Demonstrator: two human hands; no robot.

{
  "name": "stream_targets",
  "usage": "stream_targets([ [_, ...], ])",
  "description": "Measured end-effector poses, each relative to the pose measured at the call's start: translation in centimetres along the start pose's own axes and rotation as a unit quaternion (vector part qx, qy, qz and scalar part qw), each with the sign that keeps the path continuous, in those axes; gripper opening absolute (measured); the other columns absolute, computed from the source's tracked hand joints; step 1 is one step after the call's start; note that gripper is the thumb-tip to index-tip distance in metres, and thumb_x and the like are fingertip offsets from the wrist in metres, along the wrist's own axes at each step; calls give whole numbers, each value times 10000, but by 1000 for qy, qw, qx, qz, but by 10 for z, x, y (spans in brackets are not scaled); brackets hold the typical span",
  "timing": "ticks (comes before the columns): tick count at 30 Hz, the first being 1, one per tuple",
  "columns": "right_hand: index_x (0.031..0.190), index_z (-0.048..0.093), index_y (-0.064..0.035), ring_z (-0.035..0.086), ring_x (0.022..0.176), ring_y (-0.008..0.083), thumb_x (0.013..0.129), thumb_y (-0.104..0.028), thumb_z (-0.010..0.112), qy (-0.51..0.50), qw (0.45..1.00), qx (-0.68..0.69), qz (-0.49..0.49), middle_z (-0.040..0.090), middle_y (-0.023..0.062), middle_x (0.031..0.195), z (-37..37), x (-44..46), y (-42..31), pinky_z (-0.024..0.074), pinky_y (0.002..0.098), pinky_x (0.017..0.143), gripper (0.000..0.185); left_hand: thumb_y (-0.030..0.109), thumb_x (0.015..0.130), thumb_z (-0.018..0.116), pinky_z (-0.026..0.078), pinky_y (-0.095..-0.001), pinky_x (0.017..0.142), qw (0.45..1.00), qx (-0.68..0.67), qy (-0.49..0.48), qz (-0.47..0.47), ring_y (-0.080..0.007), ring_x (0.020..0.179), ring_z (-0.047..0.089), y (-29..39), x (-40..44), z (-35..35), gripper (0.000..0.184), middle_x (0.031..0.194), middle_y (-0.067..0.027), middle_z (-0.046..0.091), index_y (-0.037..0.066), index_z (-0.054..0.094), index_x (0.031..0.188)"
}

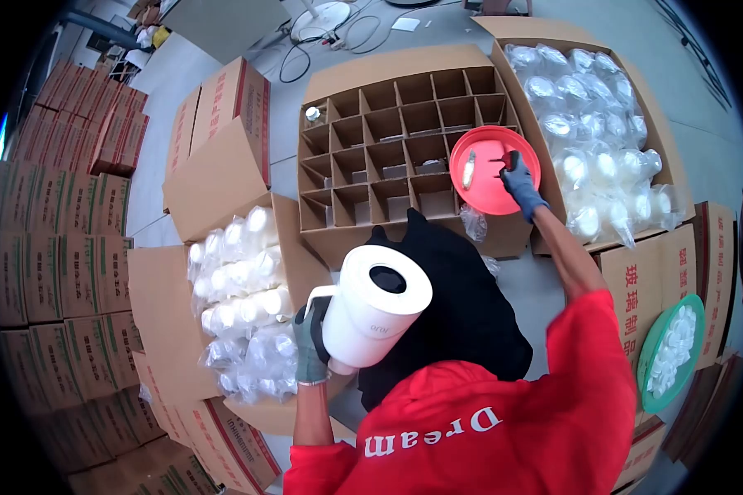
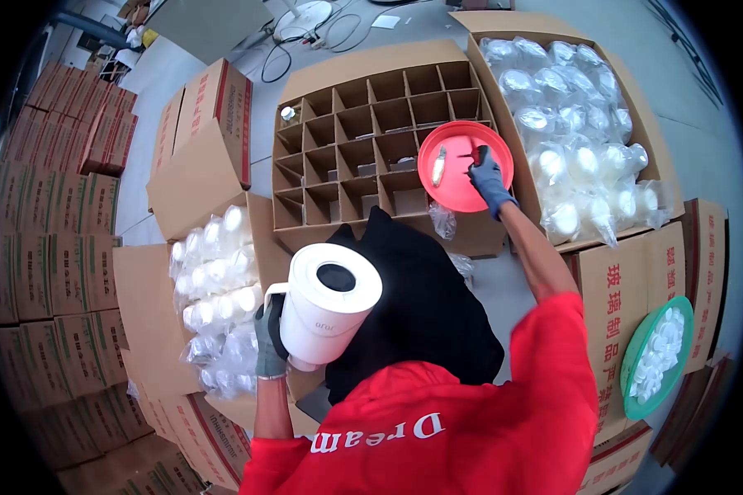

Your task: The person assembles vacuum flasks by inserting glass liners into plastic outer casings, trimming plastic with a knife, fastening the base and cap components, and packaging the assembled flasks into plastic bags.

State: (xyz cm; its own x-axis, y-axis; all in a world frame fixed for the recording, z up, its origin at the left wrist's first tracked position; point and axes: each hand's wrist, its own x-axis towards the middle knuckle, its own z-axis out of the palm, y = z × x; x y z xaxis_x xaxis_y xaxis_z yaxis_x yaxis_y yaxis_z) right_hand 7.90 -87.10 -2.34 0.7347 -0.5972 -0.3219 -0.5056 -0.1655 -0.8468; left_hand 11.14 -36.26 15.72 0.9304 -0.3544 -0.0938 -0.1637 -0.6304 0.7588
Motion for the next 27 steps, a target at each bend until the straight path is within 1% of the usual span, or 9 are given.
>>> stream_targets([
  [1,1146,476,-90,646,835,201,835,-160,649,-52,977,201,45,611,91,951,-5,-16,-8,538,327,687,363,117,923,506,502,-377,673,995,76,-11,70,-278,773,656,2,5,-1,208,878,-153,676,25,666,1020],
  [5,1149,544,-51,611,781,168,846,-119,629,-235,924,282,-111,616,78,946,-1,-160,-128,513,299,689,322,61,817,577,490,-376,643,978,126,-49,157,-307,745,648,0,26,7,175,835,-145,665,67,689,950],
  [7,1222,527,-47,602,886,244,774,-98,668,-172,867,82,-460,616,112,1022,11,-191,-135,507,362,814,472,72,838,578,496,-357,639,969,131,-64,199,-284,733,653,13,27,11,163,833,-144,669,53,694,951],
  [9,1233,538,-63,534,1048,333,704,-110,699,-245,814,14,-526,574,137,1123,19,-201,-147,440,444,934,555,83,857,575,499,-345,642,965,119,-73,221,-261,728,656,13,27,15,171,838,-142,674,44,693,975],
  [15,1245,552,-113,511,1128,394,667,-140,726,-297,710,-40,-638,552,159,1188,23,-228,-144,421,495,970,605,99,870,554,505,-293,668,956,-201,-188,-98,-153,756,641,-13,28,21,220,886,-88,699,-16,683,1006],
  [19,1124,543,-42,647,868,307,795,-176,661,-202,925,-4,-323,635,134,984,25,-269,-150,514,354,765,374,60,841,583,514,-315,680,990,-137,-14,23,-194,766,666,17,10,16,171,889,-117,704,-17,688,952],
  [22,1078,531,-23,601,775,139,884,-261,625,-214,917,334,-29,596,63,888,57,-262,-114,497,320,692,322,6,771,566,512,-386,842,970,14,61,236,-313,887,673,71,5,3,191,923,-150,700,4,687,919],
  [26,999,556,-54,554,677,77,934,-310,587,-114,943,250,-188,563,-4,801,56,-254,-122,451,252,563,266,-31,713,520,470,-462,973,915,73,85,388,-317,933,676,102,21,-5,226,894,-144,703,-7,671,880],
  [27,986,559,-63,535,654,61,940,-322,583,-187,920,329,-101,555,-12,781,58,-247,-121,428,242,540,264,-21,717,541,472,-473,970,899,91,95,418,-321,935,675,115,23,-6,191,891,-140,702,1,663,863],
])
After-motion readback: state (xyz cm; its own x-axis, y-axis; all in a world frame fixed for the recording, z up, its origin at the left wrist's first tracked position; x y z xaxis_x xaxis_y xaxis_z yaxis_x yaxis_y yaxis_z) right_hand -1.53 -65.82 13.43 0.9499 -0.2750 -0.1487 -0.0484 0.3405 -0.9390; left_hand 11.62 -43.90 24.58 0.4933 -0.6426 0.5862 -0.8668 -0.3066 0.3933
